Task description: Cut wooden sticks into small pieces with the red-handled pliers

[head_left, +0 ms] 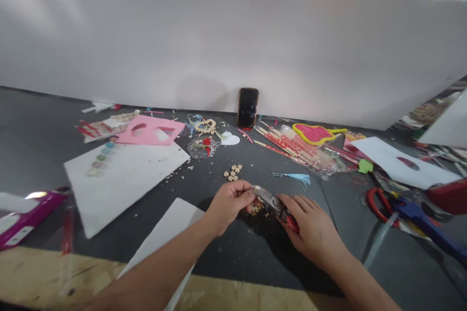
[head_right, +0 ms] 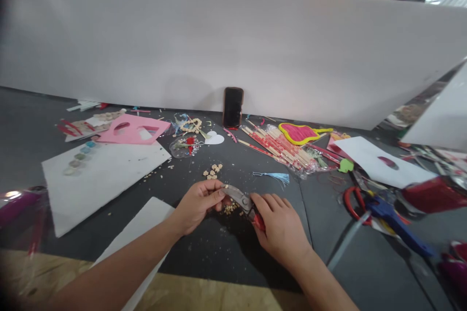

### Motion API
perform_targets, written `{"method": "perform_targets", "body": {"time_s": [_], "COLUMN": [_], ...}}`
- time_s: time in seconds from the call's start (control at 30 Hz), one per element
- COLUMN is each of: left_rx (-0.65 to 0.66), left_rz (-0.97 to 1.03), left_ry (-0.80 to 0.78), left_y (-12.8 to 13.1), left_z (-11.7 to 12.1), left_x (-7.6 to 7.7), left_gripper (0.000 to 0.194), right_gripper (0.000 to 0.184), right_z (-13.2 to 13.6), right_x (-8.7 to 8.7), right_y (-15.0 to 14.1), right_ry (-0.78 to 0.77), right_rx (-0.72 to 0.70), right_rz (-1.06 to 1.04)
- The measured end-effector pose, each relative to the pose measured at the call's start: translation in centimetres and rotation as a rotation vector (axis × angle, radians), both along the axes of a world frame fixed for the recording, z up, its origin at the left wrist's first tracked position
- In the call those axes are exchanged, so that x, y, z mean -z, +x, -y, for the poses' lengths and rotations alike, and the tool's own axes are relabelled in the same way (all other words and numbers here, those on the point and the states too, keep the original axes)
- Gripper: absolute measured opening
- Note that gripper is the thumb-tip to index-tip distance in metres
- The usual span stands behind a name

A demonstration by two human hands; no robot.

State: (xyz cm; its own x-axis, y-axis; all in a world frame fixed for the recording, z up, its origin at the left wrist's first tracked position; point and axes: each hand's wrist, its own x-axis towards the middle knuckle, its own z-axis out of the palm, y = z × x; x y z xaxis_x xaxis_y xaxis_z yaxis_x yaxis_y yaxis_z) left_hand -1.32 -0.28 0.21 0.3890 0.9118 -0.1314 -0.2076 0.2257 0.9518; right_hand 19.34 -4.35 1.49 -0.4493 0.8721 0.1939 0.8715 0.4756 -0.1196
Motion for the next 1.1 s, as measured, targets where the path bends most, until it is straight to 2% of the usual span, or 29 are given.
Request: {"method": "perform_targets", "body": {"time_s": [0.37, 0.77, 0.93, 1.1], "left_rx": [-0.075, -0.127, -0.08, 0.02], "left_rz": [-0.038, -0.145, -0.091, 0.052], "left_ry": [-0.03, 0.046, 0.015, -0.023], "left_y": [0.2, 0.2, 0.2, 0.1], "left_z": [-0.1, 0.1, 0.3, 0.4], "left_x": [-0.3, -0.6, -0.9, -1.0], "left_gripper": [0.016, 0.019, 0.021, 0.024], "right_gripper": [0.038, 0.038, 0.036, 0.037], "right_z": [0.0, 0.1, 0.3, 0.4], "right_x": [-0.3, -0.1, 0.0, 0.0], "right_y": [0.1, 0.2, 0.2, -0.1], "right_ry": [-0.019, -0.009, -0.007, 0.021], "right_rx": [-0.012, -0.029, -0.005, 0.005], "right_rz": [0.004, -0.047, -0.044, -0.044]}}
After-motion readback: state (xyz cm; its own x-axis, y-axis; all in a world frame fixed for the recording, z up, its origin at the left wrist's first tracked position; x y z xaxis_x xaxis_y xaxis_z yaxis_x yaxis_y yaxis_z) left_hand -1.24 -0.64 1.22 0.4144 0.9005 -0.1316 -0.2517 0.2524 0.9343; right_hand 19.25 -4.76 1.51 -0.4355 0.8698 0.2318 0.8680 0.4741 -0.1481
